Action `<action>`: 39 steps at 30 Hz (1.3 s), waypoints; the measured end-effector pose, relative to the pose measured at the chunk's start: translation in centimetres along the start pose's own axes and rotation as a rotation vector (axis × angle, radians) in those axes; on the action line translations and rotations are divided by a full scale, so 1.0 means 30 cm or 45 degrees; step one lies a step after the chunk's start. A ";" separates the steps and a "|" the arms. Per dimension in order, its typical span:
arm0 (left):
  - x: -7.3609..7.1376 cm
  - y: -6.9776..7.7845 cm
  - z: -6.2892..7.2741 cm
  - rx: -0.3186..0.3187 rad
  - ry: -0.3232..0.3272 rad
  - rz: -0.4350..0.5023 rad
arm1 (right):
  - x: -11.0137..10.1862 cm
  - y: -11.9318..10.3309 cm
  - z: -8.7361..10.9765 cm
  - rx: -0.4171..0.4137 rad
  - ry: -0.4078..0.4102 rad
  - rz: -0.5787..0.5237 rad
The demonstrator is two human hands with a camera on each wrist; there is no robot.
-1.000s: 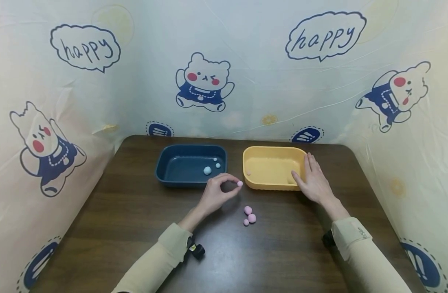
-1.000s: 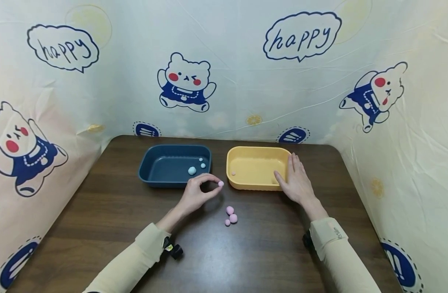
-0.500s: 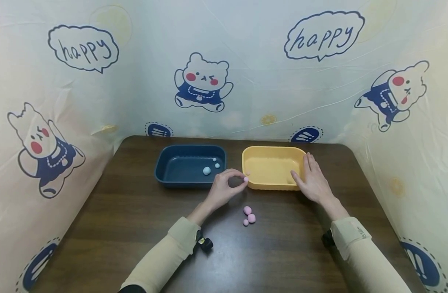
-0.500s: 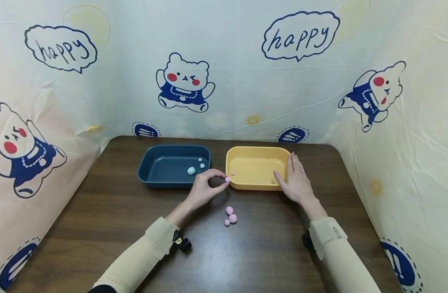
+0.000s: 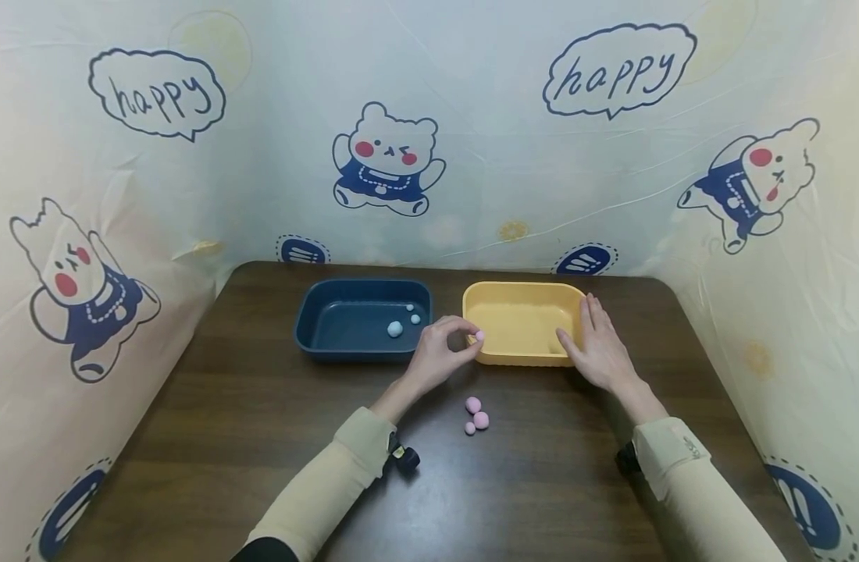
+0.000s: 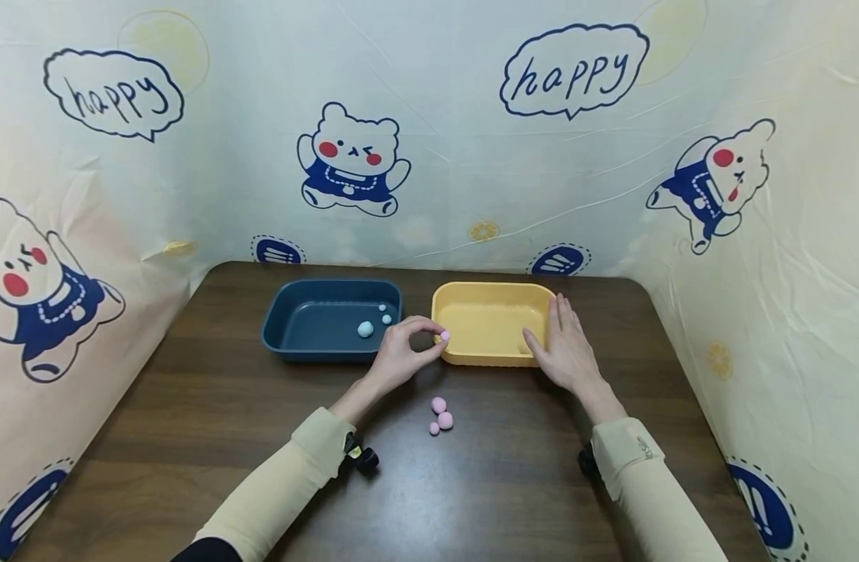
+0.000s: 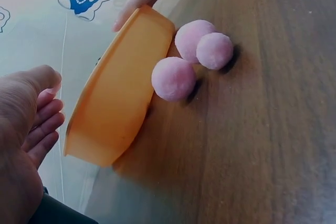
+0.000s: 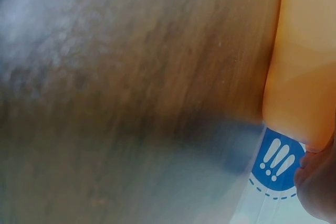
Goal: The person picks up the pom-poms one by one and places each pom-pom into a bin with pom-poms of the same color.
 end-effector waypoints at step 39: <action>0.097 -0.059 -0.149 -0.062 0.092 -0.159 | 0.017 0.001 0.000 -0.025 0.073 -0.011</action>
Point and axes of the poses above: each hand's wrist, its own z-axis away from the middle knuckle, its own x-axis out of the palm, y = z × x, the point moved 1 cm from there along -z, towards the middle knuckle, and after that the axes turned 10 degrees about z, right-handed, at the moved point
